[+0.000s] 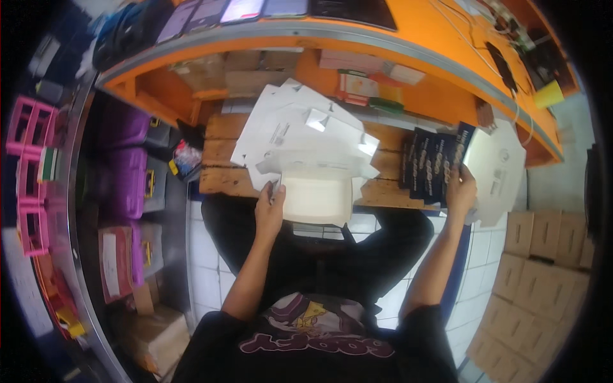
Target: The person assembles cardboard food boxes by hand, folding the pre-cut flaps and securing the side tabs into slots before stacking the finished boxes.
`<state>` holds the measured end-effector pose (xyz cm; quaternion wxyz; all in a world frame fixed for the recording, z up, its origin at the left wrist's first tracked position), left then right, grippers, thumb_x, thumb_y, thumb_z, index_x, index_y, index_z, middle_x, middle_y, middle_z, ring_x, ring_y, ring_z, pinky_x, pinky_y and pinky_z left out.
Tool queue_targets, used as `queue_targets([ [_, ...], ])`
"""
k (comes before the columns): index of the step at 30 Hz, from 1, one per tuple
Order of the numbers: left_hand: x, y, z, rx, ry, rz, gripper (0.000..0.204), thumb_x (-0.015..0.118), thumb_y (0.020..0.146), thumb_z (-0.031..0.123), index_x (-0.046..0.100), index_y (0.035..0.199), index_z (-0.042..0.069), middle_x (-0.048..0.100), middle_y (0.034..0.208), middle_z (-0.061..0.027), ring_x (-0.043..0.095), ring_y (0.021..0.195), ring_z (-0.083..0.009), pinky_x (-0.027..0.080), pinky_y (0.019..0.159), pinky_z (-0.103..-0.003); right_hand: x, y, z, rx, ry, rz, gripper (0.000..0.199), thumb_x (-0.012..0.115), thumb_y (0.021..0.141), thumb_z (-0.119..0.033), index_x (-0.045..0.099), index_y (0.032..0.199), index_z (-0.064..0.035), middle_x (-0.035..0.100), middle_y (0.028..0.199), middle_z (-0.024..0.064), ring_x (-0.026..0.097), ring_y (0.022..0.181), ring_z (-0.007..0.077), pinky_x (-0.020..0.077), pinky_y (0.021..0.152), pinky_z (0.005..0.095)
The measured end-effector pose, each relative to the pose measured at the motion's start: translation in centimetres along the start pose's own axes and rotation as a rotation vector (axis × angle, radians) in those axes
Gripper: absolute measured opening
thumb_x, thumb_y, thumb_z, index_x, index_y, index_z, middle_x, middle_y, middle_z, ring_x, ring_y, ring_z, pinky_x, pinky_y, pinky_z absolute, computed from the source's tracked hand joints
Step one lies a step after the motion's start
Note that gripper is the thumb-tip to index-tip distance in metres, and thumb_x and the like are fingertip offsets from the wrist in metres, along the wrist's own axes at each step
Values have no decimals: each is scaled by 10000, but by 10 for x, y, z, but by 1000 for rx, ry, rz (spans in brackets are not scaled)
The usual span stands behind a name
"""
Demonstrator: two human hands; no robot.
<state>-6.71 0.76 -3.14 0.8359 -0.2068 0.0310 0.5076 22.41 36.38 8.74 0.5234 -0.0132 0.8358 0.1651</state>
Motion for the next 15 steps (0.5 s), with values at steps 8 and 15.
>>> queue_targets([
  [8, -16, -54, 53, 377, -49, 187, 296, 650, 1001, 189, 622, 1199, -30, 643, 1076, -144, 626, 886, -227, 505, 796, -363, -46, -72, -72, -545, -275, 371, 238, 626, 958, -134, 756, 1148, -194, 759, 1062, 18, 675, 1171, 238, 182, 1183, 672],
  [15, -21, -67, 105, 798, 314, 35, 230, 663, 947, 118, 671, 1116, -38, 718, 1048, -178, 696, 912, -330, 534, 812, -396, -20, -187, -120, -1136, -63, -23, 248, 764, 865, -302, 757, 1108, -252, 642, 1350, -25, 502, 1399, 287, 45, 1141, 821],
])
Point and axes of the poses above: each hand's wrist, its own y-axis towards the middle knuckle, its own x-axis out of the palm, z = x × y, the point moved 2 cm from there along y, towards the middle knuckle
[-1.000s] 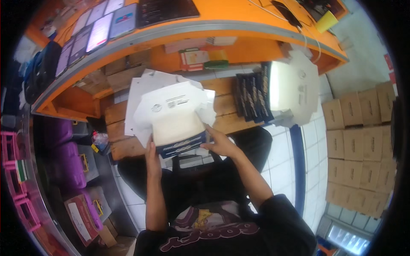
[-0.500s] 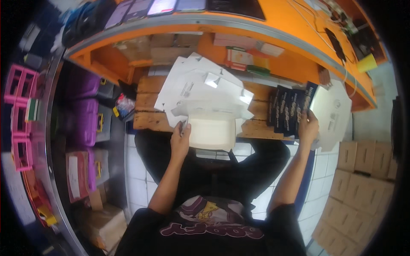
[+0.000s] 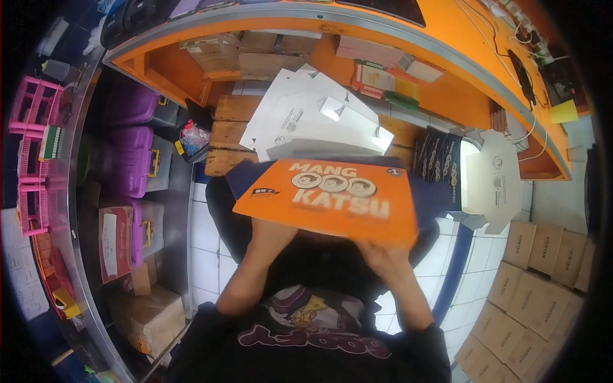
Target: The person assembles cardboard food boxes by hand, folding the pre-cut flaps and securing the side tabs into slots before stacking the finished boxes.
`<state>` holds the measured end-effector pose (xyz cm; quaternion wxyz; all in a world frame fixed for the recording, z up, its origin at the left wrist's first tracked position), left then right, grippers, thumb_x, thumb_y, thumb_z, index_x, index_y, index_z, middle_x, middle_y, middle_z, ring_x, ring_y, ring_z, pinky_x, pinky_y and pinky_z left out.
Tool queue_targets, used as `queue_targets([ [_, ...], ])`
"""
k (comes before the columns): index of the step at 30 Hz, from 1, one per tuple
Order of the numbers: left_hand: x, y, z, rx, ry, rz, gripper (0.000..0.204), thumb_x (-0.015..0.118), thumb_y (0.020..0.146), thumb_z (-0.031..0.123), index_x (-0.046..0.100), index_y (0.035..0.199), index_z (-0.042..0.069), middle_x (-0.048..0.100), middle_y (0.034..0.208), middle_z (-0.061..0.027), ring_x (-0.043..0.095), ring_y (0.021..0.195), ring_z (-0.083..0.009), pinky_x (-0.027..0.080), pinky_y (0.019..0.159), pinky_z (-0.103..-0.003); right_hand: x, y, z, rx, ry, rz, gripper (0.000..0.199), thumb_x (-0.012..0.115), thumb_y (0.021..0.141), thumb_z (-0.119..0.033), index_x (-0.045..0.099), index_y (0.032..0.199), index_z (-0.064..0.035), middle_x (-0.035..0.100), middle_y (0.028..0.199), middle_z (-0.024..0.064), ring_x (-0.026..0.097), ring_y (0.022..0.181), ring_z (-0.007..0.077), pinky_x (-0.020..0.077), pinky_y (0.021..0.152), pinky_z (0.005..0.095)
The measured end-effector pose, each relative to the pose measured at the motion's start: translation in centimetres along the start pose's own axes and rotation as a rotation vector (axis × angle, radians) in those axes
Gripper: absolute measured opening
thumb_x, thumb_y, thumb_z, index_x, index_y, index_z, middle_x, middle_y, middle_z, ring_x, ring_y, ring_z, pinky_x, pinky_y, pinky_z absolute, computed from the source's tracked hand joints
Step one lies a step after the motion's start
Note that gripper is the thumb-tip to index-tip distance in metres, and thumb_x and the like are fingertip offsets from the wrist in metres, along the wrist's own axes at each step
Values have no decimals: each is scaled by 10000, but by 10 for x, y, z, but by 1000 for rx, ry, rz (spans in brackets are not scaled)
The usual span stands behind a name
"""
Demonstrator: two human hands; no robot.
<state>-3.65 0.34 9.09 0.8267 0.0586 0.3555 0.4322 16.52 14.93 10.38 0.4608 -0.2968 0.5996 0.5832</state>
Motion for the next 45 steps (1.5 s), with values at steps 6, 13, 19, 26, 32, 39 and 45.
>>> queue_targets([
  [6, 8, 16, -31, -301, 60, -58, 288, 625, 946, 102, 632, 1197, -38, 682, 1110, -317, 645, 1073, -496, 520, 899, -530, 31, 11, 12, 580, 1048, 504, 1005, 728, 835, -704, 354, 1575, -135, 427, 1519, 192, 379, 1456, 332, 274, 1205, 555],
  [13, 35, 15, -63, -342, 288, -144, 356, 611, 983, 182, 611, 1262, -40, 681, 1030, -290, 649, 962, -494, 513, 828, -551, 93, 24, 8, 1128, 1838, 128, 712, 513, 1063, -503, 327, 1582, -53, 477, 1492, 182, 443, 1406, 270, 346, 1163, 406],
  [19, 40, -1, -85, -613, 62, -140, 372, 609, 1018, 231, 651, 1264, -45, 703, 1077, -217, 686, 990, -350, 531, 892, -431, 104, 22, 6, 1209, 1511, -2, 545, 511, 1089, -405, 505, 1462, -8, 585, 1377, 146, 567, 1252, 232, 438, 1074, 361],
  [26, 44, -10, -79, -961, -885, 133, 465, 479, 1114, 252, 547, 1436, -76, 631, 1380, -133, 599, 1243, -189, 446, 1068, -306, 108, 26, 6, 1386, 1641, -78, 530, 548, 1082, -387, 583, 1380, 49, 651, 1300, 132, 621, 1178, 255, 466, 1051, 355],
  [32, 49, -14, -85, -931, -996, 140, 502, 478, 1115, 267, 494, 1473, -83, 597, 1429, -153, 561, 1306, -209, 410, 1114, -314, 127, 31, 0, 1208, 1374, 109, 543, 578, 1065, -393, 624, 1355, 65, 638, 1338, 202, 604, 1238, 276, 452, 1068, 362],
  [39, 47, -18, -87, -952, -991, 74, 557, 437, 1124, 291, 408, 1529, -90, 497, 1539, -168, 472, 1414, -228, 345, 1178, -326, 133, 27, 11, 1144, 1329, -59, 541, 578, 1040, -303, 570, 1400, 99, 644, 1340, 210, 597, 1243, 263, 431, 1086, 351],
  [45, 48, -26, -85, -874, -1190, 93, 580, 395, 1127, 296, 335, 1570, -74, 434, 1590, -151, 411, 1458, -234, 312, 1200, -346, 136, 19, 20, 1244, 1457, -184, 566, 535, 1019, -260, 510, 1463, 89, 612, 1389, 197, 564, 1290, 264, 416, 1096, 341],
])
Point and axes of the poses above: each hand's wrist, its own y-axis towards the middle knuckle, its own x-axis out of the palm, z = x × y, the point moved 2 cm from there along y, towards the middle knuckle
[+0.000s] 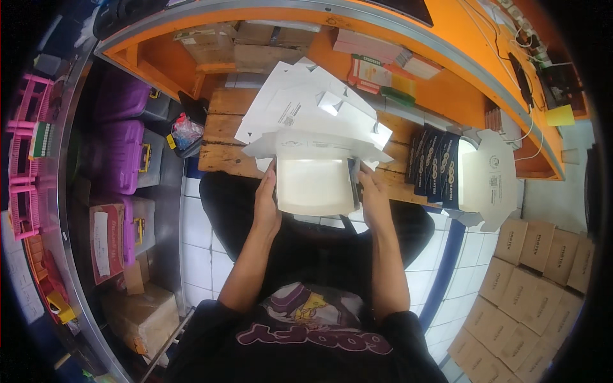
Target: The person assembles cardboard food boxes by hand, folding the pre-cut flaps and securing the side tabs into slots before stacking the finished boxes.
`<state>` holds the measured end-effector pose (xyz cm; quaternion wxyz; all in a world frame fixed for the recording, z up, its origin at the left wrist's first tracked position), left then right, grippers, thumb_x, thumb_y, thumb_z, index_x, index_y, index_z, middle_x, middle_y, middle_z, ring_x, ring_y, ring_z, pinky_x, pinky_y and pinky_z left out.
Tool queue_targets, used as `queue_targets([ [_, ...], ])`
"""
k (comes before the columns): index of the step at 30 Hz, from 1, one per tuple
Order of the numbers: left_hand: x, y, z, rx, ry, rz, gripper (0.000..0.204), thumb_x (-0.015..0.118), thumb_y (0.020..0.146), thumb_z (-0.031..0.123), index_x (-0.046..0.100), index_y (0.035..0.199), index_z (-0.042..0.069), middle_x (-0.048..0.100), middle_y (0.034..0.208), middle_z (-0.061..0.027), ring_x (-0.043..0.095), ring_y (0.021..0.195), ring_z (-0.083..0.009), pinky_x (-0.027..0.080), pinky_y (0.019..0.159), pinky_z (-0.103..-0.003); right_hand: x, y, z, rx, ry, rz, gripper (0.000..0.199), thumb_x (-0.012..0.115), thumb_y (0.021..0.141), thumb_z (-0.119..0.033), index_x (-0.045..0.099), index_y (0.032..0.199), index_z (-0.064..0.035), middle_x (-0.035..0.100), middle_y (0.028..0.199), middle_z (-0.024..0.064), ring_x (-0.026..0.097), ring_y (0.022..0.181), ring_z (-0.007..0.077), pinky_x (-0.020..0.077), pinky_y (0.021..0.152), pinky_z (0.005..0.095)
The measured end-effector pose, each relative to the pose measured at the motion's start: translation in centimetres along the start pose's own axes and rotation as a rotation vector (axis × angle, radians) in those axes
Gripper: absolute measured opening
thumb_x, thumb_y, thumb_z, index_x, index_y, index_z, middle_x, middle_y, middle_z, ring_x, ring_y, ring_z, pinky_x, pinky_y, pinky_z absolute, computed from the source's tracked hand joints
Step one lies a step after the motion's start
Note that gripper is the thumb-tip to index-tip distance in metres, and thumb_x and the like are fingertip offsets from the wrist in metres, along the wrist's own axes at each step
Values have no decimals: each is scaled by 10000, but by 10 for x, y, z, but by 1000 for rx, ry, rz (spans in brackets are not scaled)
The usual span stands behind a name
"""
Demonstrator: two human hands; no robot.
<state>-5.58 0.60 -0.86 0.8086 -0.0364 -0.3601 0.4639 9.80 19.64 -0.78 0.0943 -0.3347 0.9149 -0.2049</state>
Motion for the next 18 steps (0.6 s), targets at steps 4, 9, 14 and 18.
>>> queue_targets([
  [4, -8, 1, -4, 8, -73, -3, 569, 449, 1115, 297, 367, 1557, -52, 481, 1538, -133, 444, 1412, -214, 336, 1177, -346, 6, -8, -35, 95, 55, -31, 565, 479, 1043, -256, 468, 1489, 91, 518, 1516, 233, 495, 1397, 297, 357, 1164, 343],
  [9, 4, 2, -4, -30, 10, 133, 494, 576, 1073, 279, 477, 1462, -9, 562, 1398, -95, 512, 1293, -180, 402, 1092, -318, -5, 8, -24, 37, -106, -6, 528, 531, 1054, -326, 566, 1415, 58, 648, 1333, 176, 608, 1210, 279, 474, 1018, 375],
  [14, -2, 7, -8, -38, -16, 135, 290, 614, 1054, 278, 577, 1235, 55, 624, 1190, -53, 576, 1107, -148, 470, 958, -303, -2, 23, -28, -72, -397, -91, 508, 436, 1081, -356, 661, 1263, 62, 730, 1167, 229, 683, 1110, 327, 491, 978, 418],
  [18, 0, 10, -8, 5, 41, 225, 261, 635, 1041, 286, 586, 1162, 60, 635, 1114, -63, 591, 1049, -151, 490, 905, -306, -1, 30, -37, -138, -790, -67, 450, 490, 1047, -339, 692, 1190, 37, 739, 1049, 242, 709, 984, 352, 521, 879, 445],
])
Point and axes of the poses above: each hand's wrist, its own y-axis towards the middle knuckle, its own x-axis out of the palm, z = x × y, the point moved 2 cm from there along y, towards the middle knuckle
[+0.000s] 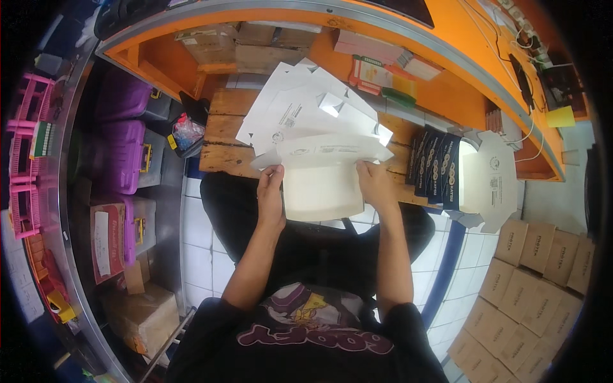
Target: The person assembles cardboard food boxes by hand, folding the pre-cut flaps and securing the side tabs into slots before stacking the finished boxes.
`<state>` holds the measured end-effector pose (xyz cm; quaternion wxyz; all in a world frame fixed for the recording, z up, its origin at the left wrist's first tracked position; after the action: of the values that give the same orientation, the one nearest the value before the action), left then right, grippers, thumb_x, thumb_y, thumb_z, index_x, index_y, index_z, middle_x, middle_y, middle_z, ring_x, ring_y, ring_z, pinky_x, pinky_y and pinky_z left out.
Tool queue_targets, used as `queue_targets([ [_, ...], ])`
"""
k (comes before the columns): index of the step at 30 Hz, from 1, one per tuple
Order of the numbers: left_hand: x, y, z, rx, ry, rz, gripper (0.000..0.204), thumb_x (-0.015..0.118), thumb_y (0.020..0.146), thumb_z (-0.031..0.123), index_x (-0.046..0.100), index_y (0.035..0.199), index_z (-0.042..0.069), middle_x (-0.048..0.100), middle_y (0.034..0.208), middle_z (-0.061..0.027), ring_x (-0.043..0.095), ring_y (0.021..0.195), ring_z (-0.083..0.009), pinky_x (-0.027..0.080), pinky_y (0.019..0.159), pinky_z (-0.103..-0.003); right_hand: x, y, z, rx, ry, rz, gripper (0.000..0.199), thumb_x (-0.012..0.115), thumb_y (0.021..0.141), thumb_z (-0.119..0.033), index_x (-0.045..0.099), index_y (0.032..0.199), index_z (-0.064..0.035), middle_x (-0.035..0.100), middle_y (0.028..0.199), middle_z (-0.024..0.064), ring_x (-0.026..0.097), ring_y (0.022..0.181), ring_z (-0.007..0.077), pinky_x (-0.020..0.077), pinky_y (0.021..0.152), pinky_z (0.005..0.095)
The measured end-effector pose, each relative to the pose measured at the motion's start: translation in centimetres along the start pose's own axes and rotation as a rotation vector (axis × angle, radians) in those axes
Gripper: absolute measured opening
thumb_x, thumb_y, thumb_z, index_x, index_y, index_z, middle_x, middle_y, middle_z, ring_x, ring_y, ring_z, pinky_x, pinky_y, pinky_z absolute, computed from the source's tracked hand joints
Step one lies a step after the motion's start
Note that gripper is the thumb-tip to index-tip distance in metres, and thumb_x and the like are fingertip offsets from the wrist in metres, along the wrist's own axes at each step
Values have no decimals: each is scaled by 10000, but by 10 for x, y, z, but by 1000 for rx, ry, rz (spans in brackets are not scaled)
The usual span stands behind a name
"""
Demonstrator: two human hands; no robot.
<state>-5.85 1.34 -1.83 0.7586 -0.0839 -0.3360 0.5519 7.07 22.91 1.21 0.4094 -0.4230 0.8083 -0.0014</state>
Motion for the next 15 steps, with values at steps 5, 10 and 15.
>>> queue_targets([
  [5, 4, 13, -10, -15, 26, 88, 362, 653, 1030, 290, 585, 1228, -6, 647, 1157, -105, 609, 1065, -175, 503, 927, -314, 8, 3, 14, 29, 364, 108, 429, 570, 1011, -350, 681, 1185, 26, 735, 1041, 219, 694, 972, 315, 521, 868, 415],
  [10, 17, 9, -1, 9, -7, -10, 414, 628, 1043, 300, 556, 1274, -36, 649, 1193, -125, 626, 1084, -196, 522, 953, -340, 21, 4, 17, 158, 867, 247, 482, 604, 1013, -387, 644, 1252, 30, 694, 1130, 147, 633, 1047, 224, 501, 910, 352],
  [15, 26, 42, -14, 10, 44, -97, 401, 610, 1049, 316, 542, 1253, -23, 646, 1186, -130, 636, 1085, -211, 544, 938, -364, 11, 8, 18, 202, 910, 208, 515, 598, 1025, -388, 623, 1279, 59, 687, 1165, 153, 634, 1066, 207, 504, 927, 340],
])
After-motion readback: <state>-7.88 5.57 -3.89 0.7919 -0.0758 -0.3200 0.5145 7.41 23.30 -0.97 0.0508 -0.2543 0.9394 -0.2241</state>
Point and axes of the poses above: each hand's wrist, its own y-axis towards the middle knuckle, its own x-axis out of the palm, z = x × y, the point moved 2 cm from there along y, towards the middle knuckle
